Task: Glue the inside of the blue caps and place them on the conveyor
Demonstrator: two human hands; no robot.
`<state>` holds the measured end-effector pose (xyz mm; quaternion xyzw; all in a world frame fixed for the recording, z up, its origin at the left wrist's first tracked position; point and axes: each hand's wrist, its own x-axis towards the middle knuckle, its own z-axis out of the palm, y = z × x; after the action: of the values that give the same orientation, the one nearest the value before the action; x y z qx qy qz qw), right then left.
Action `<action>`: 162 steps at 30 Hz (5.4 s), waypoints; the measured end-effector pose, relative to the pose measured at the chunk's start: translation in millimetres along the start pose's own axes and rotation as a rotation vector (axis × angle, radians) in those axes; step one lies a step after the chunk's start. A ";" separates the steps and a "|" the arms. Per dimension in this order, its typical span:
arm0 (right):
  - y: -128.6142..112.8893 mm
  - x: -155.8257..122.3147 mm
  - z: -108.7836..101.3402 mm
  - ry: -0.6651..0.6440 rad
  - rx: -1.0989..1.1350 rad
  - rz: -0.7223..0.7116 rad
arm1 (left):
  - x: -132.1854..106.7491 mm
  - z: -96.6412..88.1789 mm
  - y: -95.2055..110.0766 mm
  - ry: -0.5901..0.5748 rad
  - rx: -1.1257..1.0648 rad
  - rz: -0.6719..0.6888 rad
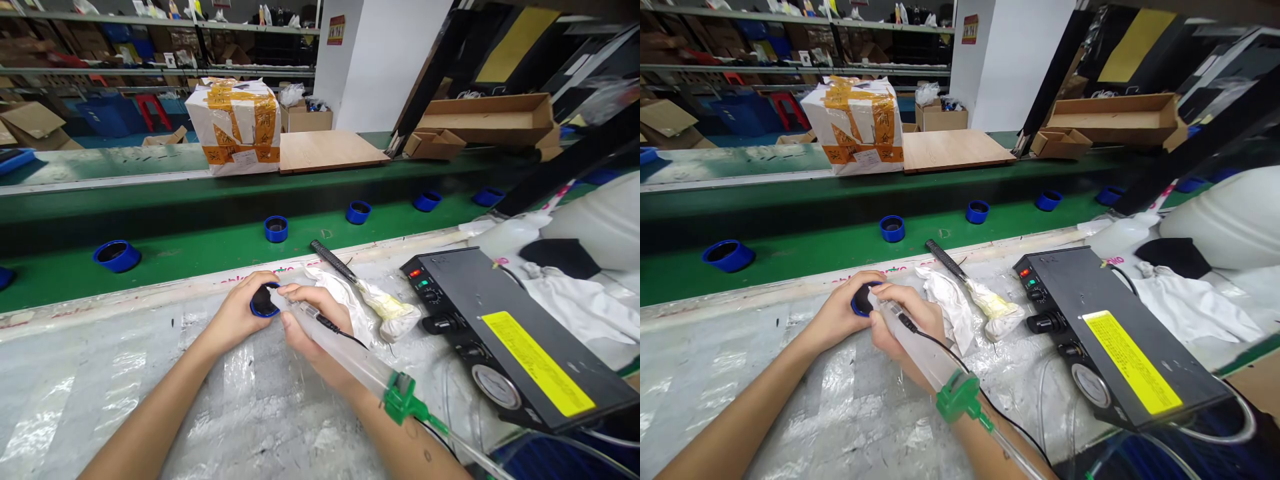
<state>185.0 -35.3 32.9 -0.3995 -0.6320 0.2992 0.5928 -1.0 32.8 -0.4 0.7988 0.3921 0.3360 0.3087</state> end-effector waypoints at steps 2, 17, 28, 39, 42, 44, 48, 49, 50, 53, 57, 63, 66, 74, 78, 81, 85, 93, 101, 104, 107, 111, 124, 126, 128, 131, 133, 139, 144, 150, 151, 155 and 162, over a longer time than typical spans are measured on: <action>-1.5 1.0 -1.1 0.007 0.000 0.003 | 0.5 -0.3 0.9 -0.001 0.003 -0.001; -5.2 1.0 -5.2 0.055 -0.072 0.045 | -1.4 2.3 -2.9 -0.007 0.011 0.002; -0.2 -0.6 -8.2 0.064 -0.125 0.045 | -1.9 2.8 2.0 0.004 -0.018 -0.026; 1.3 -3.0 -12.0 0.055 -0.212 0.061 | -1.1 2.3 2.3 -0.005 -0.010 -0.032; 0.3 -2.8 -12.2 0.050 -0.212 0.083 | -1.4 2.0 1.7 -0.009 -0.008 -0.044; -0.7 -3.0 -12.4 0.051 -0.216 0.101 | -2.1 3.0 1.3 -0.011 -0.011 -0.055; -2.9 -3.8 -13.2 0.084 -0.168 0.131 | -3.5 6.9 2.5 0.034 0.001 -0.066; -3.2 -4.0 -13.6 0.103 -0.152 0.141 | -3.0 6.8 3.0 0.050 0.011 -0.081; -3.5 -4.1 -14.2 0.125 -0.140 0.150 | -1.9 5.5 2.9 0.064 0.027 -0.102; -3.0 -4.4 -16.8 0.174 -0.151 0.174 | 5.5 -9.2 -4.3 0.142 0.131 -0.177; 0.7 -4.1 -18.5 0.209 -0.201 0.197 | 14.8 -49.2 -36.3 0.419 0.342 -0.360; -0.4 -3.1 -15.1 0.204 -0.170 0.201 | 5.4 -77.9 -84.0 0.785 0.335 -0.483; -2.7 -2.3 -14.8 0.203 -0.155 0.193 | 2.8 -68.6 -80.5 0.860 0.295 -0.448; -2.0 1.1 -16.8 0.218 -0.195 0.188 | 36.0 -27.9 -48.9 0.363 0.499 -0.271; 0.6 1.2 -15.6 0.218 -0.201 0.164 | 65.8 -16.3 -51.1 0.275 0.549 -0.353; 2.6 0.4 -13.4 0.215 -0.137 0.147 | 75.9 -15.6 -49.0 0.257 0.522 -0.351; 3.6 -2.2 -11.5 0.240 -0.043 0.177 | 56.1 -16.3 -32.3 0.170 0.444 -0.259; 6.8 -4.1 -14.3 0.197 -0.076 0.140 | -3.7 5.2 -12.3 0.191 0.130 0.004; 18.3 -6.4 -9.9 0.075 -0.097 0.102 | 1.0 5.4 -7.2 0.131 0.091 0.084; 16.3 -6.2 -8.3 0.069 -0.102 0.061 | -0.3 5.3 -5.5 0.115 0.083 0.066; 11.5 -5.1 -7.6 0.082 -0.104 0.035 | -0.7 6.0 -5.8 0.095 0.050 0.040; 6.5 -3.5 -8.4 0.044 -0.155 0.022 | -0.1 6.1 -5.3 0.091 0.028 0.025; 8.5 -4.4 -9.3 0.021 -0.218 0.034 | 1.0 5.2 -1.3 0.087 0.050 0.020; 8.2 -3.7 -9.3 0.022 -0.215 0.028 | 1.1 4.8 -0.5 0.084 0.048 0.015; 7.4 -3.0 -8.7 0.022 -0.201 0.020 | 1.1 4.5 -0.3 0.077 0.045 0.009; 5.8 -3.0 -8.0 0.018 -0.179 0.023 | 1.0 4.6 -0.6 0.076 0.043 0.007; 5.1 -3.8 -8.2 0.005 -0.175 0.039 | 1.1 4.8 -0.8 0.078 0.046 0.008; 3.7 -5.6 -10.0 -0.031 -0.184 0.068 | 1.8 4.4 -1.4 0.079 0.061 0.001; 0.6 -4.9 -9.1 -0.060 -0.175 0.080 | 1.3 4.2 -1.8 0.079 0.056 0.006; -4.8 -4.5 -6.6 -0.049 -0.165 0.070 | 1.4 4.0 0.2 0.081 0.044 0.001; -5.2 -4.8 -6.3 -0.054 -0.162 0.070 | 1.4 3.9 0.5 0.080 0.042 -0.002; -4.3 -6.8 -5.6 -0.085 -0.172 0.075 | 1.1 3.8 0.1 0.077 0.038 -0.004; -0.5 -10.1 -4.5 -0.110 -0.187 0.076 | 0.7 4.5 -1.4 0.073 0.038 0.011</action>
<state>189.2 -44.7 28.6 -0.4596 -0.6731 0.2829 0.5056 2.3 33.1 -3.8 0.7938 0.4049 0.3593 0.2771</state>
